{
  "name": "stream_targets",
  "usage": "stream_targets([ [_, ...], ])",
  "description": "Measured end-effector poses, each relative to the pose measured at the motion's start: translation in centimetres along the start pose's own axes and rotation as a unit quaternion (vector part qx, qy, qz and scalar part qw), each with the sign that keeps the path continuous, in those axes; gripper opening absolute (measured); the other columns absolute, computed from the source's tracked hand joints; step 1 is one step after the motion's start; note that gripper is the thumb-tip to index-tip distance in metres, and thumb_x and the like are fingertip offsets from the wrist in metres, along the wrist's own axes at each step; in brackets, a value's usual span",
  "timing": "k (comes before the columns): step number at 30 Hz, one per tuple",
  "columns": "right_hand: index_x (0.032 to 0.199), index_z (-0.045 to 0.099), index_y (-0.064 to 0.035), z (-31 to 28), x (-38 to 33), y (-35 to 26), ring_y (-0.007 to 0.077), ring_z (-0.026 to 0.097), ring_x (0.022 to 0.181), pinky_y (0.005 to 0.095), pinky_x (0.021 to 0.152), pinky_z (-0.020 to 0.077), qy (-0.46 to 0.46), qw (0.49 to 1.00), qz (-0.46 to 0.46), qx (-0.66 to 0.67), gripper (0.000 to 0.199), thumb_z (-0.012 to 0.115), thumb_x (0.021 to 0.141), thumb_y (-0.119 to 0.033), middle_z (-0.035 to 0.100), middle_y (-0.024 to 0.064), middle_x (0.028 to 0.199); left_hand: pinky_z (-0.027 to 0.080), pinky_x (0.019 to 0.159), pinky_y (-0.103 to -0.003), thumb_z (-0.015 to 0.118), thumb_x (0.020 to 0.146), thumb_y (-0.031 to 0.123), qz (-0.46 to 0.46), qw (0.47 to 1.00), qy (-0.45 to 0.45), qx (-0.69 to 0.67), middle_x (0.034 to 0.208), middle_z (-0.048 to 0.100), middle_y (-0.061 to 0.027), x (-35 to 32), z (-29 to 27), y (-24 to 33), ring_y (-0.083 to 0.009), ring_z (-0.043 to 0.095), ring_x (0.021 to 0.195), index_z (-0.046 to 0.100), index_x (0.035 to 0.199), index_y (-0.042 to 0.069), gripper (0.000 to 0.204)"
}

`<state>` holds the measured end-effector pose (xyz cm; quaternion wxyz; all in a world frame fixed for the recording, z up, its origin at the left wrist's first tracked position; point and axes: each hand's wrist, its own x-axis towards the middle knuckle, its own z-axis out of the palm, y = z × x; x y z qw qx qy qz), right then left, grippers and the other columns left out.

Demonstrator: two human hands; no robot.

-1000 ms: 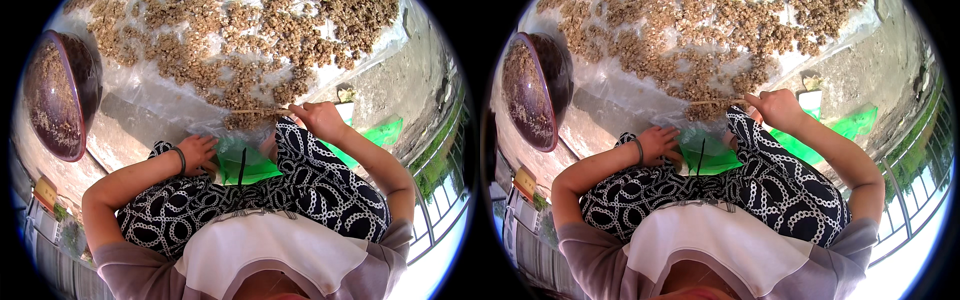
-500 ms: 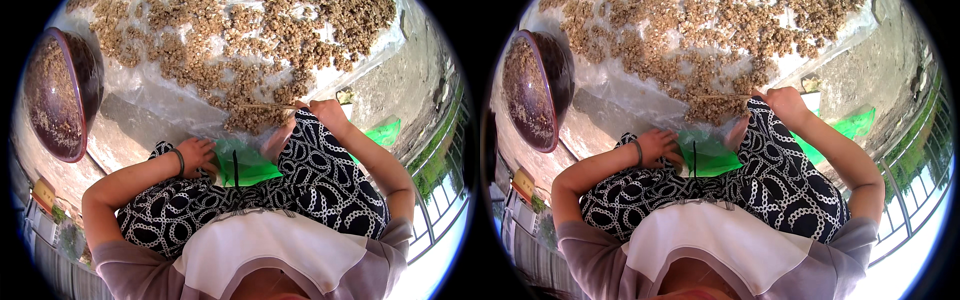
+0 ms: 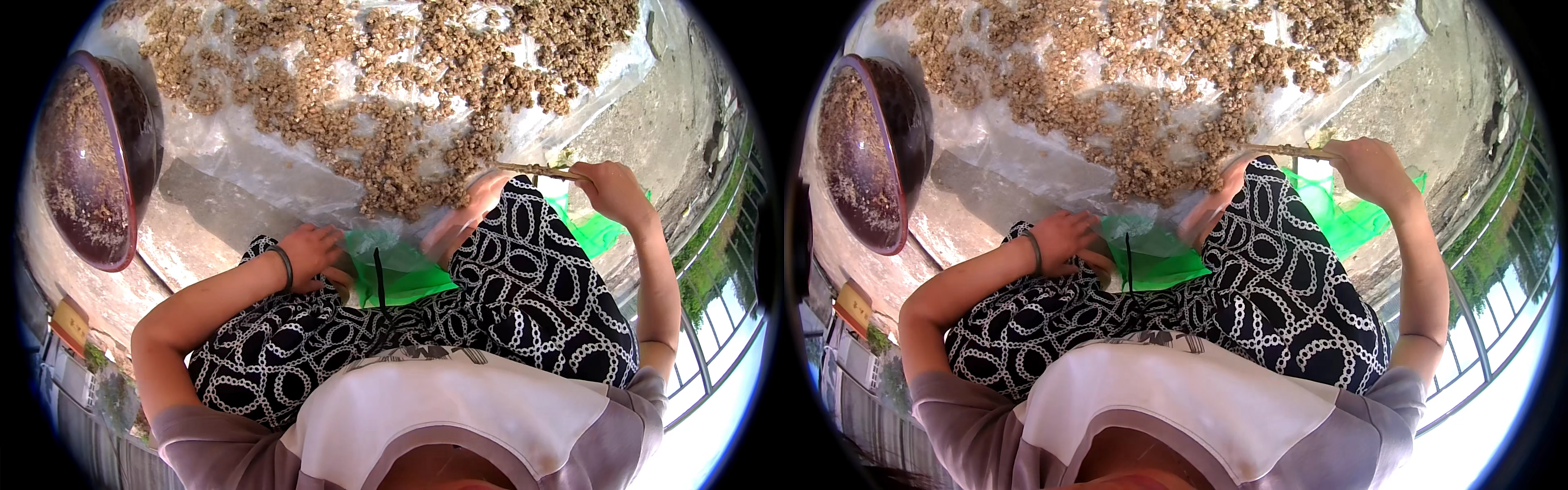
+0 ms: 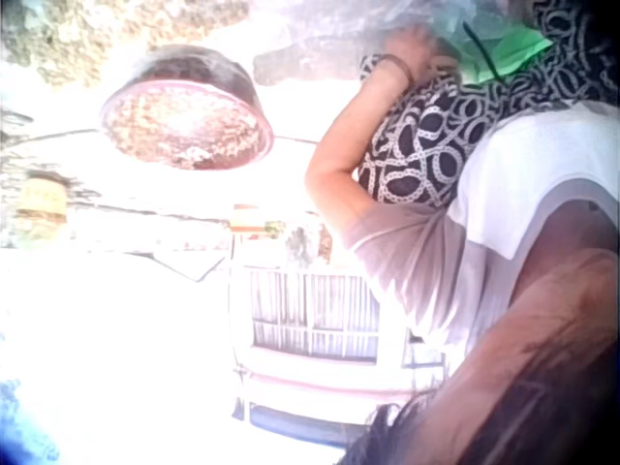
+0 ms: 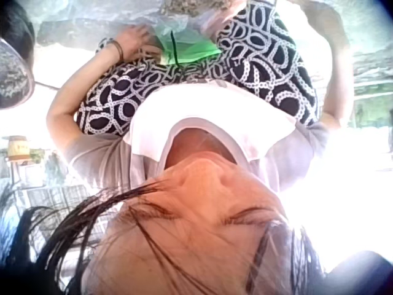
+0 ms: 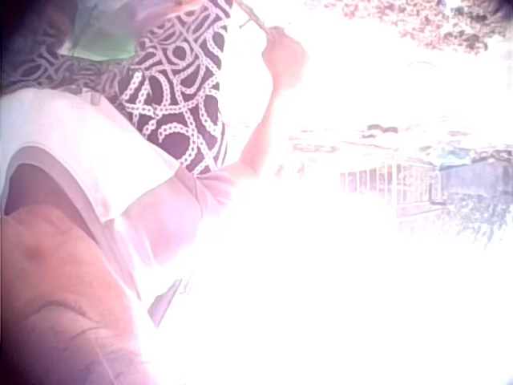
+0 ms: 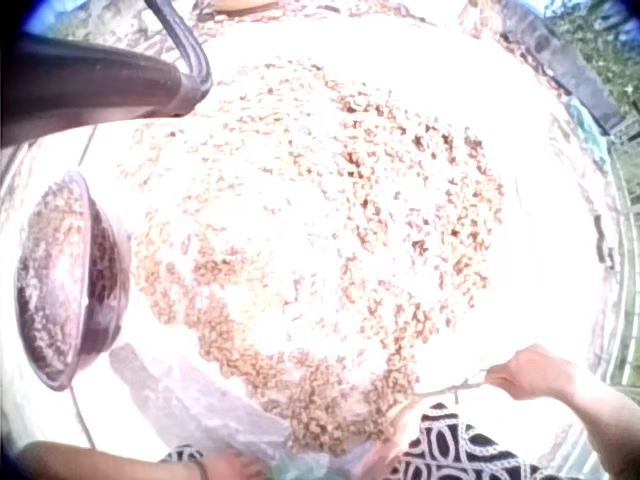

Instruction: The person pours a grainy mixture from a bowl onto a plastic sheet on the ground. They then use a small stick to spread the mixture evenly across the sheet and later use a green net to sift or collect the material.

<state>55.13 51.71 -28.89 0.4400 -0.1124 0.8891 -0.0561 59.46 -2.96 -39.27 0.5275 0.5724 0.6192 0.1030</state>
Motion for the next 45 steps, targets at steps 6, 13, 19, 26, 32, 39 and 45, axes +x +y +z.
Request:
stream_targets([
  [6,0.110,0.070,-0.0121,1.4,1.0,-0.9,0.0416,0.067,0.081,0.0522,0.074,0.0527,0.021,0.998,0.027,0.048,0.017,0.059,0.098,-0.018,0.070,0.0186,0.083,0.041,0.113,-0.049,0.082,0.075,0.043,-0.003,1.000,-0.004,0.007,0.153,0.048,-0.0209,0.3,-0.7,0.2,-0.0374,0.046,0.142,0.057,0.138,0.002,0.079],
  [13,0.110,0.070,-0.0122,1.3,-0.7,2.1,0.0416,0.067,0.083,0.0533,0.075,0.0517,0.015,0.998,0.051,0.016,0.017,0.062,0.096,-0.017,0.070,0.0177,0.084,0.043,0.110,-0.047,0.082,0.075,0.042,-0.024,0.999,0.039,0.010,0.147,0.054,-0.0205,0.1,-1.4,0.7,-0.0356,0.048,0.141,0.061,0.135,0.002,0.075],
  [19,0.110,0.071,-0.0163,0.7,1.2,-1.5,0.0393,0.070,0.090,0.0517,0.080,0.0544,-0.020,0.998,0.004,0.058,0.019,0.057,0.097,-0.020,0.073,0.0143,0.090,0.044,0.109,-0.048,0.081,0.076,0.043,-0.008,1.000,0.014,0.008,0.145,0.056,-0.0203,0.3,-1.4,0.4,-0.0362,0.051,0.138,0.063,0.131,0.003,0.071],
  [26,0.104,0.069,-0.0104,-4.2,-1.2,2.7,0.0406,0.068,0.094,0.0529,0.083,0.0522,-0.004,0.993,0.111,0.042,0.015,0.057,0.096,-0.016,0.071,0.0176,0.091,0.046,0.104,-0.048,0.081,0.077,0.042,-0.035,0.999,0.036,-0.014,0.138,0.060,-0.0184,-0.6,-3.8,0.4,-0.0355,0.054,0.132,0.062,0.130,0.003,0.069],
  [32,0.107,0.069,-0.0096,-2.0,1.0,4.1,0.0423,0.067,0.092,0.0547,0.081,0.0520,0.111,0.979,0.151,0.083,0.015,0.060,0.097,-0.018,0.071,0.0199,0.090,0.049,0.100,-0.048,0.080,0.080,0.040,-0.167,0.970,0.138,-0.111,0.127,0.065,-0.0191,-6.8,-11.7,0.5,-0.0404,0.062,0.117,0.063,0.131,0.004,0.064],
  [39,0.113,0.072,-0.0149,-7.5,4.2,0.9,0.0393,0.070,0.087,0.0520,0.076,0.0557,0.141,0.982,0.035,0.120,0.021,0.060,0.097,-0.021,0.072,0.0183,0.087,0.052,0.094,-0.046,0.082,0.082,0.024,-0.298,0.894,0.308,-0.133,0.119,0.069,-0.0219,-14.5,-19.8,12.1,-0.0414,0.066,0.107,0.062,0.133,-0.001,0.060],
  [45,0.122,0.068,-0.0151,-6.6,14.0,-1.8,0.0391,0.072,0.080,0.0509,0.074,0.0578,0.168,0.986,0.004,0.012,0.025,0.056,0.102,-0.025,0.073,0.0177,0.084,0.052,0.094,-0.046,0.078,0.089,0.023,-0.279,0.879,0.369,-0.118,0.121,0.068,-0.0217,-9.6,-19.9,11.3,-0.0410,0.065,0.107,0.058,0.136,-0.002,0.058],
])
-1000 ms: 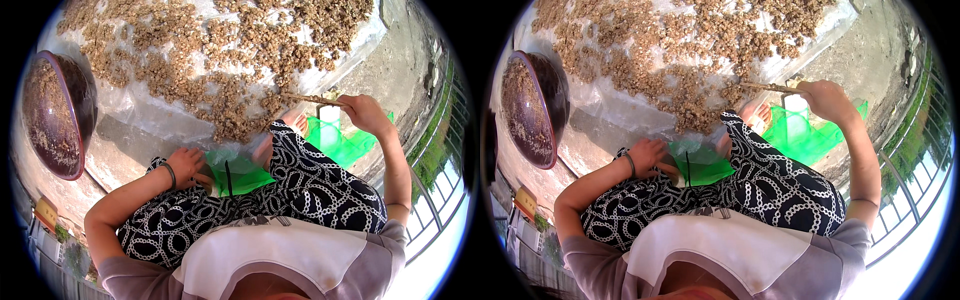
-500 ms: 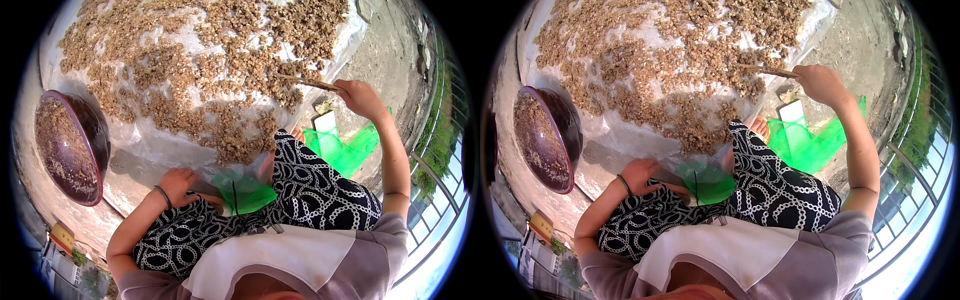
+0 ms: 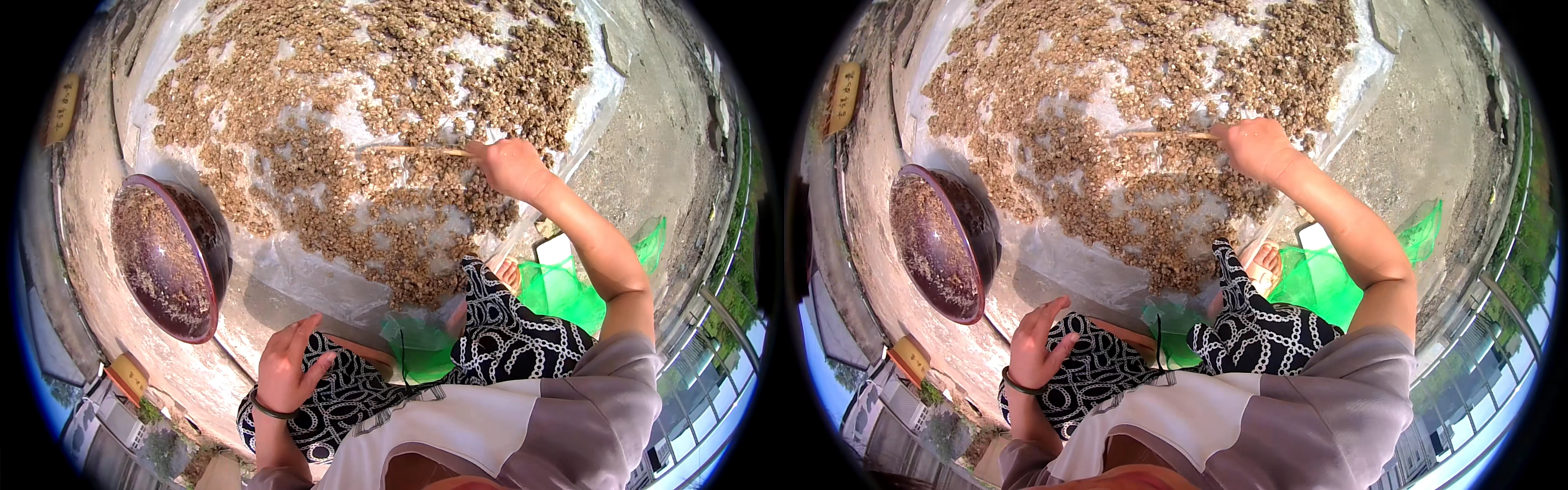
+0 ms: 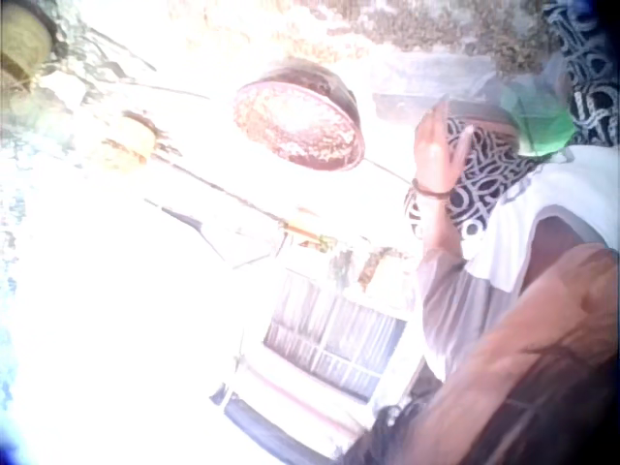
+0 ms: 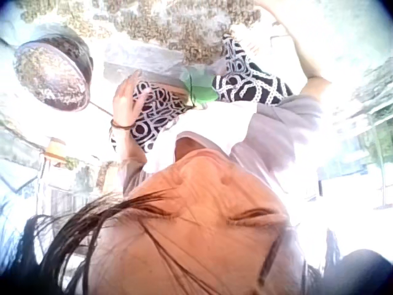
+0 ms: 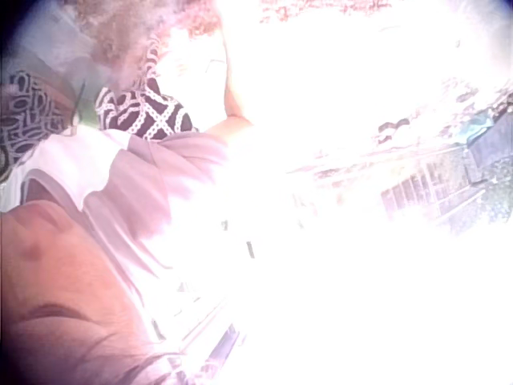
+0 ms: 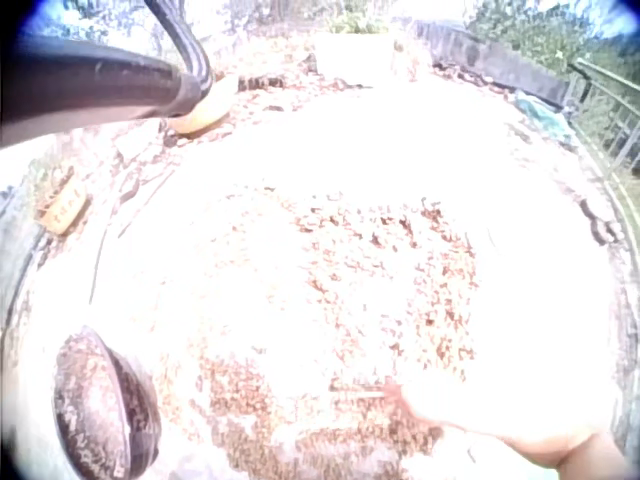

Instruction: The person pours a grainy mixture from a bowl onto a plastic sheet on the ground. They then use a small stick to spread the mixture evenly across the sheet and later use a green net to sift or collect the material.

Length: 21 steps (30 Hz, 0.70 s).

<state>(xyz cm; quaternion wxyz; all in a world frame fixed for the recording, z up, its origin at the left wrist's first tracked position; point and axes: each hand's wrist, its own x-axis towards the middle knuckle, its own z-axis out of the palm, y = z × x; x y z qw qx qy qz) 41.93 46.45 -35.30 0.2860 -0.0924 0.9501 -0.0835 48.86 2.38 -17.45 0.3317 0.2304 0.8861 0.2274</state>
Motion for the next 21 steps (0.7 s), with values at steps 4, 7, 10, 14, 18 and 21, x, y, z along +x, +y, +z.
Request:
stream_targets([
  [4,0.123,0.066,-0.0136,-1.8,2.1,8.5,0.0355,0.074,0.085,0.0494,0.075,0.0595,0.142,0.966,0.206,0.057,0.025,0.053,0.103,-0.022,0.076,0.0164,0.092,0.051,0.090,-0.048,0.076,0.090,0.027,-0.038,0.996,-0.033,0.069,0.117,0.067,-0.0228,-0.9,0.5,-2.1,-0.0430,0.064,0.104,0.056,0.139,0.002,0.059],
  [7,0.126,0.064,-0.0138,-1.2,3.3,5.9,0.0344,0.075,0.086,0.0478,0.075,0.0603,0.089,0.970,0.221,0.055,0.028,0.053,0.100,-0.015,0.075,0.0179,0.092,0.052,0.088,-0.048,0.076,0.090,0.031,-0.031,0.996,-0.061,0.059,0.114,0.067,-0.0232,0.2,0.4,-3.2,-0.0430,0.064,0.102,0.056,0.139,0.002,0.060],
  [10,0.125,0.064,-0.0126,-0.4,3.5,-1.0,0.0340,0.075,0.082,0.0456,0.072,0.0606,0.063,0.989,0.127,0.039,0.033,0.054,0.094,-0.007,0.075,0.0171,0.087,0.052,0.087,-0.048,0.075,0.090,0.034,-0.013,0.995,-0.072,0.071,0.112,0.067,-0.0217,1.4,0.4,-4.2,-0.0418,0.064,0.100,0.056,0.137,0.001,0.060],
  [14,0.127,0.062,-0.0135,-1.2,3.7,-2.9,0.0318,0.076,0.078,0.0435,0.065,0.0597,0.062,0.991,0.112,0.033,0.039,0.059,0.088,-0.007,0.076,0.0150,0.084,0.052,0.088,-0.047,0.074,0.090,0.039,0.012,0.990,-0.093,0.106,0.113,0.067,-0.0197,2.4,0.3,-4.8,-0.0388,0.065,0.100,0.057,0.135,-0.001,0.063],
  [18,0.121,0.062,-0.0116,-1.3,2.9,-3.4,0.0325,0.074,0.069,0.0463,0.060,0.0571,0.094,0.988,0.118,0.030,0.030,0.057,0.091,-0.010,0.074,0.0131,0.077,0.052,0.088,-0.046,0.074,0.090,0.039,0.064,0.990,-0.091,0.092,0.113,0.067,-0.0191,3.1,0.4,-2.0,-0.0373,0.065,0.101,0.057,0.134,-0.001,0.062],
  [21,0.123,0.062,-0.0102,-2.5,3.3,-3.3,0.0321,0.075,0.075,0.0456,0.062,0.0578,0.075,0.977,0.184,0.073,0.034,0.056,0.090,-0.010,0.075,0.0143,0.081,0.052,0.085,-0.048,0.074,0.091,0.036,0.081,0.989,-0.119,0.042,0.111,0.067,-0.0219,2.2,0.5,1.5,-0.0407,0.065,0.100,0.056,0.137,-0.001,0.061],
])
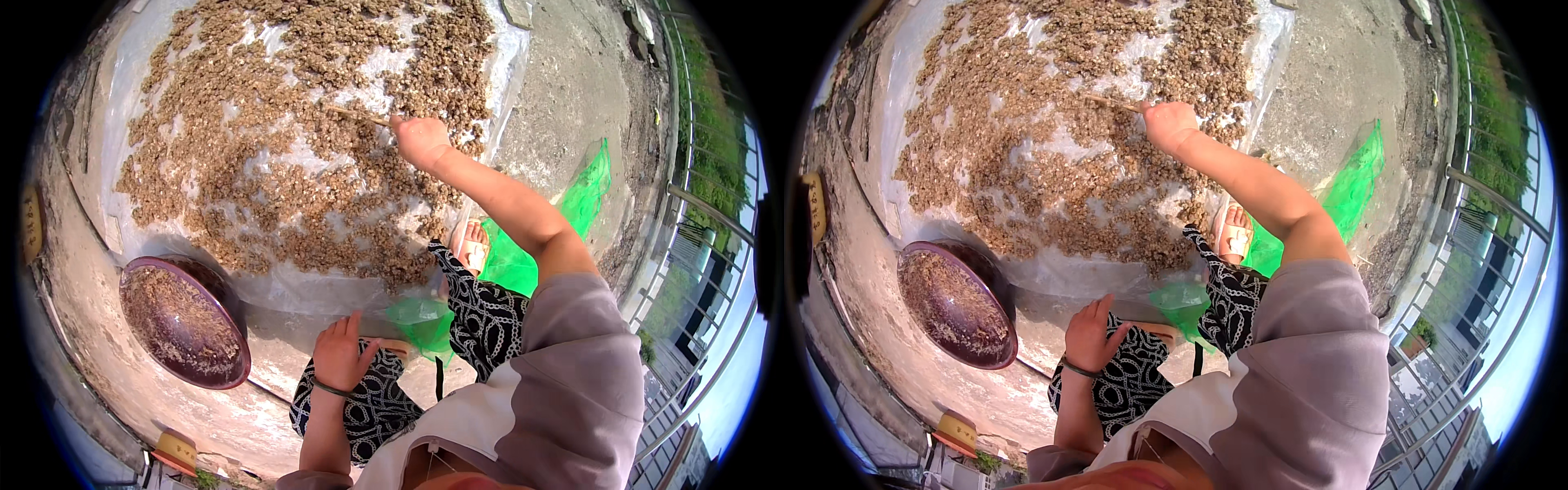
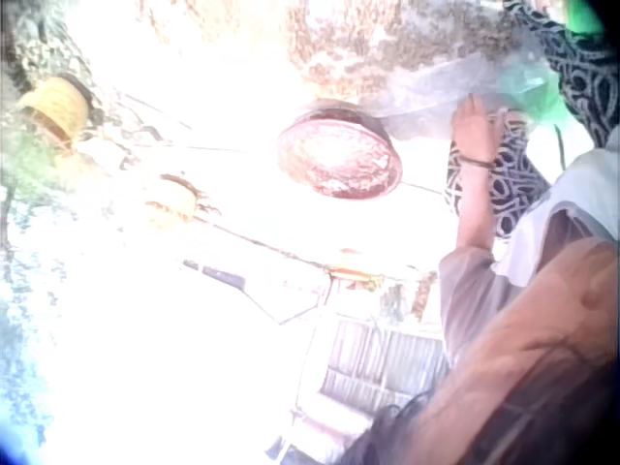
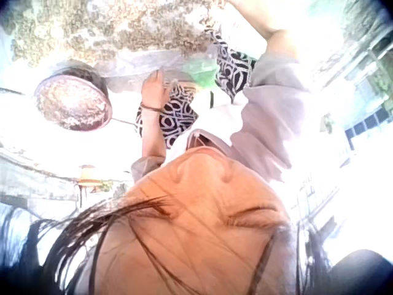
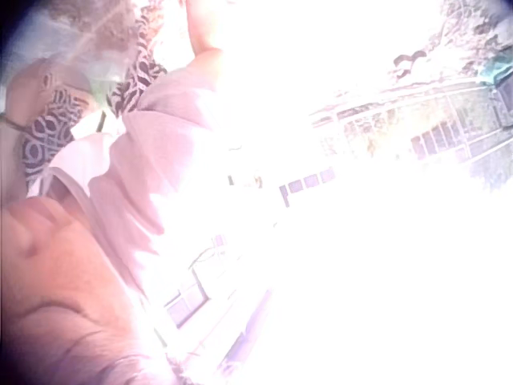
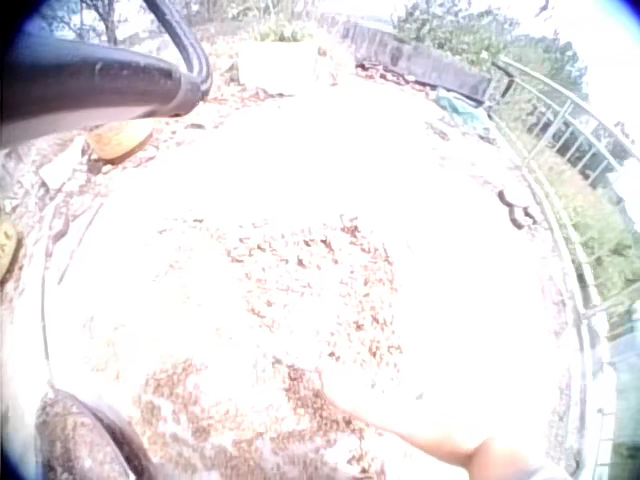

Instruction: The person pours a grainy mixture from a bowl onto a plastic sheet on the ground. They then use a small stick to spread the mixture evenly across the sheet and later use a green net to sift or collect the material.

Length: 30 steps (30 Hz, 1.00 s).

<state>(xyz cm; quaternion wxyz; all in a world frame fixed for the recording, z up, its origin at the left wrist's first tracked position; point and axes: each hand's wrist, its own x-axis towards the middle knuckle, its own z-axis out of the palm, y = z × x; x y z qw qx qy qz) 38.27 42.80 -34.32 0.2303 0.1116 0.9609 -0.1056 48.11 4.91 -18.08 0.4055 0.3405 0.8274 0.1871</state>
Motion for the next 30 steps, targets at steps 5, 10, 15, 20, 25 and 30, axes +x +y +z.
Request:
stream_targets([
  [5,0.122,0.063,-0.0063,-7.5,-4.7,-8.3,0.0339,0.075,0.084,0.0468,0.070,0.0587,-0.017,0.990,0.057,0.124,0.032,0.055,0.092,-0.012,0.075,0.0184,0.089,0.054,0.078,-0.045,0.071,0.093,0.032,-0.028,0.996,0.059,-0.063,0.098,0.071,-0.0154,1.4,3.9,2.6,-0.0351,0.068,0.089,0.062,0.129,0.003,0.047],
  [10,0.118,0.063,-0.0033,-9.8,-11.6,-11.9,0.0368,0.072,0.083,0.0482,0.073,0.0559,0.006,0.904,0.175,0.391,0.026,0.053,0.100,-0.019,0.072,0.0225,0.089,0.055,0.069,-0.042,0.066,0.097,0.024,-0.111,0.975,0.145,-0.125,0.085,0.071,-0.0131,-3.6,8.8,3.5,-0.0313,0.069,0.074,0.072,0.108,0.005,0.023],
  [15,0.116,0.063,-0.0035,-22.1,-24.2,-9.6,0.0473,0.069,0.092,0.0551,0.083,0.0540,0.000,0.804,0.148,0.576,0.026,0.053,0.103,-0.025,0.071,0.0268,0.096,0.054,0.063,-0.038,0.066,0.098,0.023,-0.131,0.966,0.158,-0.155,0.078,0.071,-0.0114,-13.3,0.3,12.7,-0.0271,0.068,0.065,0.073,0.097,0.006,0.019],
  [20,0.117,0.062,-0.0093,-39.4,-35.4,-3.4,0.0484,0.067,0.082,0.0558,0.076,0.0519,0.026,0.786,0.083,0.613,0.024,0.055,0.104,-0.028,0.068,0.0241,0.083,0.053,0.065,-0.027,0.060,0.104,0.022,-0.250,0.893,0.208,-0.311,0.076,0.071,-0.0084,-19.6,-14.5,20.8,-0.0134,0.067,0.068,0.070,0.093,-0.003,0.029],
  [25,0.112,0.062,-0.0076,-56.1,-42.6,5.5,0.0471,0.066,0.082,0.0558,0.074,0.0509,0.106,0.825,0.045,0.553,0.022,0.056,0.104,-0.027,0.067,0.0236,0.082,0.054,0.059,-0.028,0.062,0.103,0.026,-0.330,0.860,0.170,-0.351,0.073,0.072,-0.0107,-18.9,-23.9,29.2,-0.0158,0.069,0.061,0.072,0.095,-0.001,0.030],
  [30,0.110,0.061,-0.0057,-68.4,-44.4,15.8,0.0467,0.067,0.087,0.0552,0.077,0.0516,0.105,0.865,0.062,0.487,0.023,0.055,0.104,-0.027,0.068,0.0248,0.087,0.056,0.059,-0.029,0.064,0.101,0.030,-0.277,0.890,0.129,-0.338,0.075,0.074,-0.0139,-14.9,-27.0,36.8,-0.0177,0.070,0.060,0.071,0.097,-0.003,0.034],
])
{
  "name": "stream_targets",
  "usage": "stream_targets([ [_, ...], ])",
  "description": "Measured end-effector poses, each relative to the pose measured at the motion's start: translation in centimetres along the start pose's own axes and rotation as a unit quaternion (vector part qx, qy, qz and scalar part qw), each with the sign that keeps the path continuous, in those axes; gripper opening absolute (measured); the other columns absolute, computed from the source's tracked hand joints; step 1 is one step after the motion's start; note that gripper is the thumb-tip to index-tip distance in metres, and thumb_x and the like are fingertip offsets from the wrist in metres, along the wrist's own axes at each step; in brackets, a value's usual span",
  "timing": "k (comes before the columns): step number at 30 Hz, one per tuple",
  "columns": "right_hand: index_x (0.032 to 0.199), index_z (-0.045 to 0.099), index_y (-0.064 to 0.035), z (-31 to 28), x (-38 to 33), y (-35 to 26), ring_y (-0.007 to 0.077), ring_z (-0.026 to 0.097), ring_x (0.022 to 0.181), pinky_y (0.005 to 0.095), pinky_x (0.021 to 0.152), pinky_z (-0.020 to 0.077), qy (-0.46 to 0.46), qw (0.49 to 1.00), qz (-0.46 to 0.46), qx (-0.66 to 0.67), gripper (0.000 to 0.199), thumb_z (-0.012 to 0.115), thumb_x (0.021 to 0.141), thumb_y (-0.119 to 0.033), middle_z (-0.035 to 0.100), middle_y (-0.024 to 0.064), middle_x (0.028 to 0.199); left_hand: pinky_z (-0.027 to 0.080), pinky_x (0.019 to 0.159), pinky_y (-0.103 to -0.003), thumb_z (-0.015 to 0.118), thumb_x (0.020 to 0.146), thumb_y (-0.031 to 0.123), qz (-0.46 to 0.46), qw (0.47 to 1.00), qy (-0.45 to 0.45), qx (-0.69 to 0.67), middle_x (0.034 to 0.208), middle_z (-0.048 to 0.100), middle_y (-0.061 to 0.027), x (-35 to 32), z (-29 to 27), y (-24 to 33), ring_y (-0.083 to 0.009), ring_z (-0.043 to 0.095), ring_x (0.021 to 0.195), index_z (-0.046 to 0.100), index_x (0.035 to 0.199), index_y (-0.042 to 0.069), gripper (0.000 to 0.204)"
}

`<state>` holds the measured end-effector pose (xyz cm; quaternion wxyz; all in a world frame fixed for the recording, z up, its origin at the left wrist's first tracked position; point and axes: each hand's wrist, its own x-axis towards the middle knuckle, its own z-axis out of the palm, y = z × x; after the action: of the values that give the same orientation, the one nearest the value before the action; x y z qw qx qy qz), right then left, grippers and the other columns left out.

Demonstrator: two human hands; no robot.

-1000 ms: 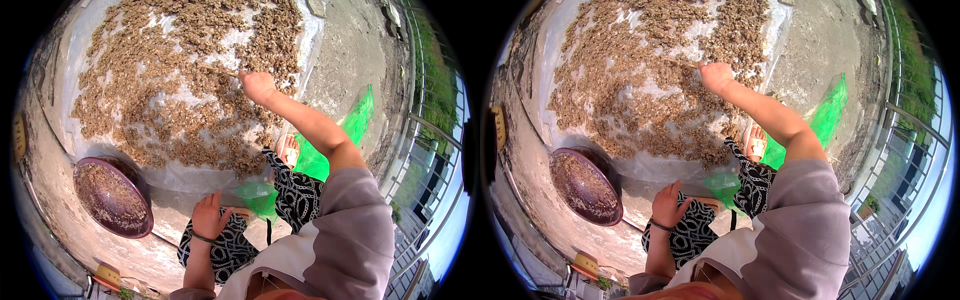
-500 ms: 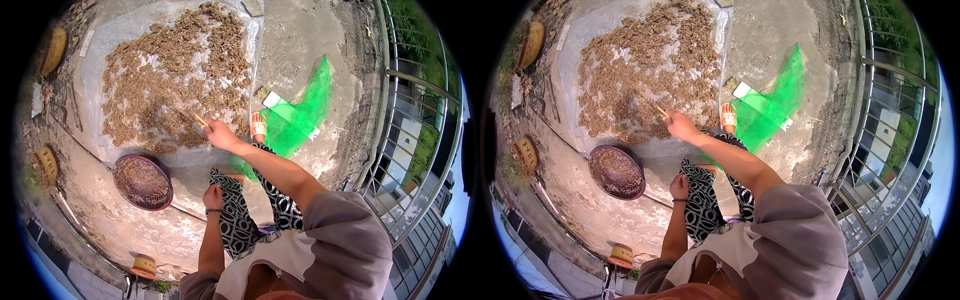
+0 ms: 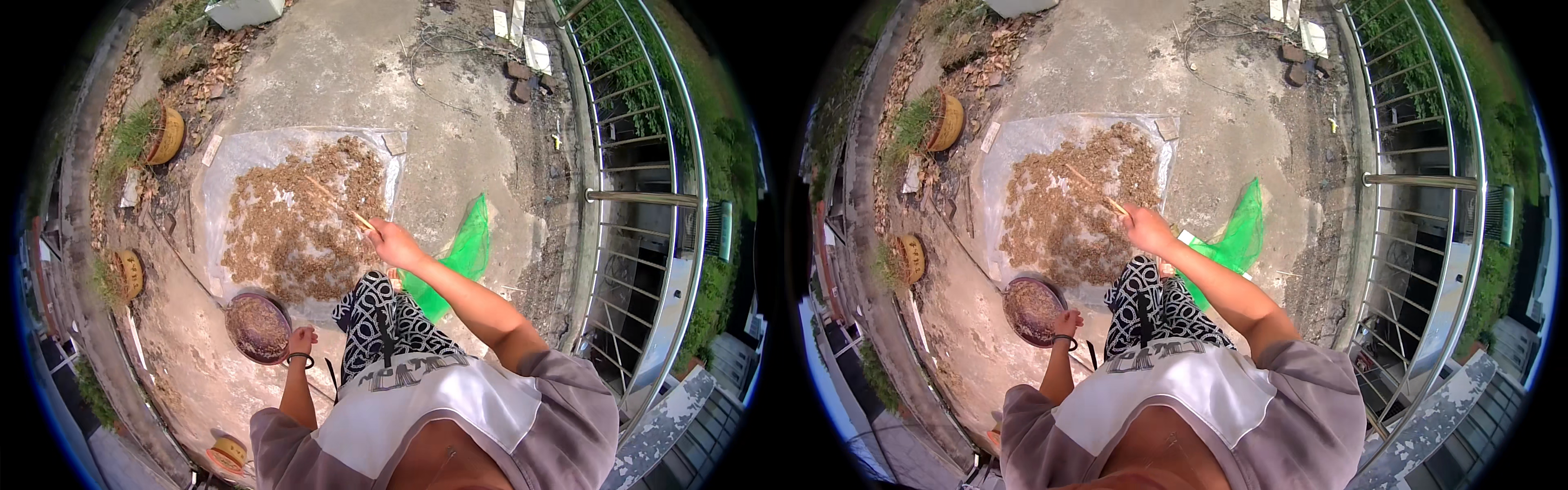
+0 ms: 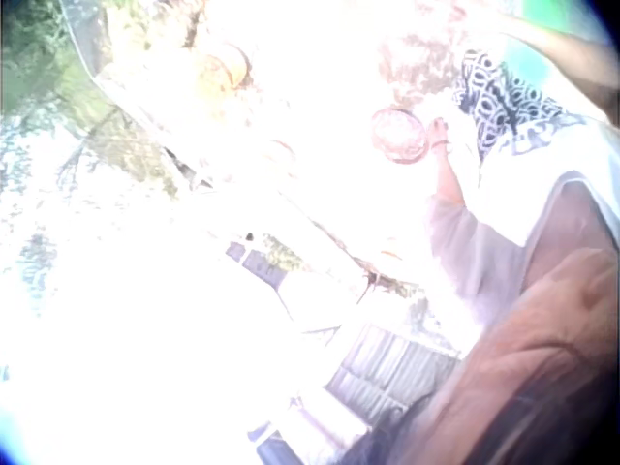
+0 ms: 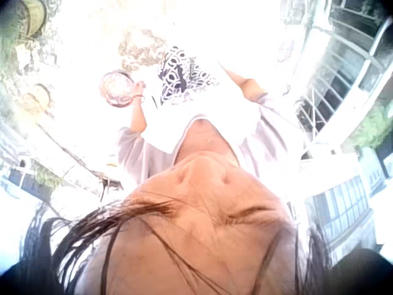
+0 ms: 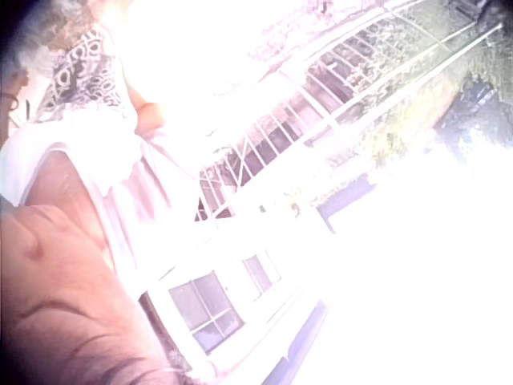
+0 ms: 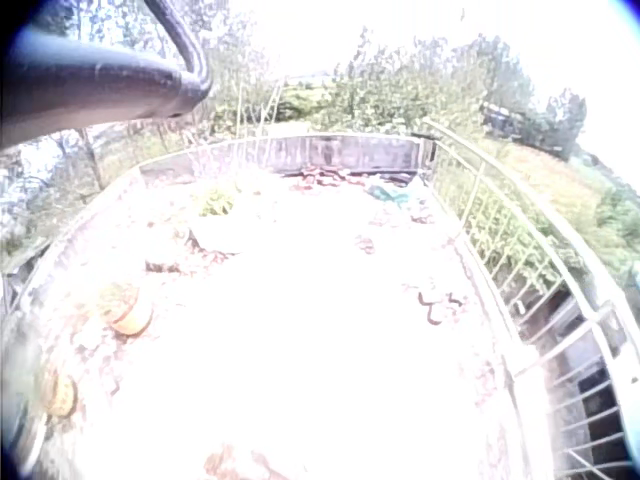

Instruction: The person pours a grainy mixture from a bowl onto a plastic sheet on the ground. They then use a small stick to spread the mixture evenly across the sheet and later use a green net to sift or collect the material.

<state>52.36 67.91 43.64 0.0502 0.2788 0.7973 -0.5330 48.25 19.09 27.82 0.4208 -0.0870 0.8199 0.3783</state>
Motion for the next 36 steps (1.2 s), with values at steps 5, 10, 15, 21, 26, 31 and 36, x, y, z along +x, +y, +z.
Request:
stream_targets([
  [5,0.114,0.065,-0.0011,-6.8,6.3,1.0,0.0316,0.062,0.071,0.0452,0.070,0.0486,0.064,0.996,-0.046,0.034,0.026,0.057,0.105,-0.023,0.063,0.0171,0.075,0.056,0.059,-0.030,0.065,0.100,0.035,-0.066,0.998,-0.023,-0.005,0.073,0.073,-0.0135,-0.3,5.1,4.9,-0.0186,0.070,0.060,0.071,0.095,-0.004,0.040],
  [10,0.118,0.068,-0.0019,-13.7,14.8,-1.4,0.0179,0.058,0.071,0.0382,0.069,0.0496,-0.035,0.998,-0.030,0.043,0.025,0.056,0.106,-0.020,0.061,0.0090,0.075,0.058,0.058,-0.036,0.064,0.100,0.035,-0.176,0.983,-0.037,0.025,0.073,0.073,-0.0135,1.2,12.5,8.9,-0.0212,0.069,0.060,0.071,0.093,-0.005,0.042],
  [15,0.115,0.068,-0.0016,-22.3,23.5,-1.4,0.0184,0.055,0.067,0.0386,0.067,0.0477,-0.079,0.991,-0.103,-0.043,0.024,0.057,0.105,-0.021,0.058,0.0059,0.070,0.057,0.080,-0.043,0.051,0.102,0.039,-0.092,0.939,-0.159,0.291,0.095,0.075,-0.0163,8.8,22.4,14.3,-0.0304,0.073,0.088,0.075,0.101,0.002,0.044],
  [21,0.114,0.066,-0.0052,-33.5,34.8,-8.8,0.0436,0.066,0.079,0.0485,0.072,0.0505,-0.112,0.989,-0.061,-0.078,0.023,0.058,0.104,-0.024,0.066,0.0254,0.082,0.062,0.074,-0.039,0.054,0.097,0.039,-0.019,0.985,-0.068,0.155,0.087,0.077,-0.0198,15.0,24.3,32.6,-0.0273,0.077,0.079,0.076,0.095,-0.003,0.047],
  [26,0.114,0.066,-0.0049,-36.8,45.3,-10.1,0.0402,0.064,0.074,0.0473,0.071,0.0499,-0.176,0.973,-0.109,-0.098,0.024,0.057,0.105,-0.025,0.064,0.0237,0.079,0.060,0.066,-0.035,0.061,0.096,0.036,-0.100,0.971,0.114,-0.184,0.078,0.076,-0.0135,19.7,26.7,46.7,-0.0201,0.074,0.068,0.074,0.094,-0.003,0.041],
  [31,0.114,0.067,-0.0053,-37.7,56.9,-13.3,0.0367,0.063,0.071,0.0447,0.069,0.0494,-0.277,0.938,-0.149,-0.147,0.023,0.057,0.104,-0.024,0.064,0.0224,0.077,0.060,0.068,-0.036,0.061,0.096,0.037,-0.111,0.943,0.180,-0.256,0.080,0.077,-0.0133,23.4,32.8,52.3,-0.0208,0.075,0.067,0.074,0.092,-0.002,0.042],
  [36,0.116,0.069,-0.0037,-36.4,67.8,-16.4,0.0083,0.047,0.058,0.0288,0.055,0.0392,-0.356,0.895,-0.209,-0.168,0.024,0.055,0.107,-0.021,0.051,-0.0018,0.065,0.060,0.066,-0.036,0.060,0.100,0.036,-0.216,0.932,0.156,-0.246,0.081,0.075,-0.0135,22.4,41.1,57.1,-0.0214,0.074,0.069,0.072,0.099,-0.004,0.042],
])
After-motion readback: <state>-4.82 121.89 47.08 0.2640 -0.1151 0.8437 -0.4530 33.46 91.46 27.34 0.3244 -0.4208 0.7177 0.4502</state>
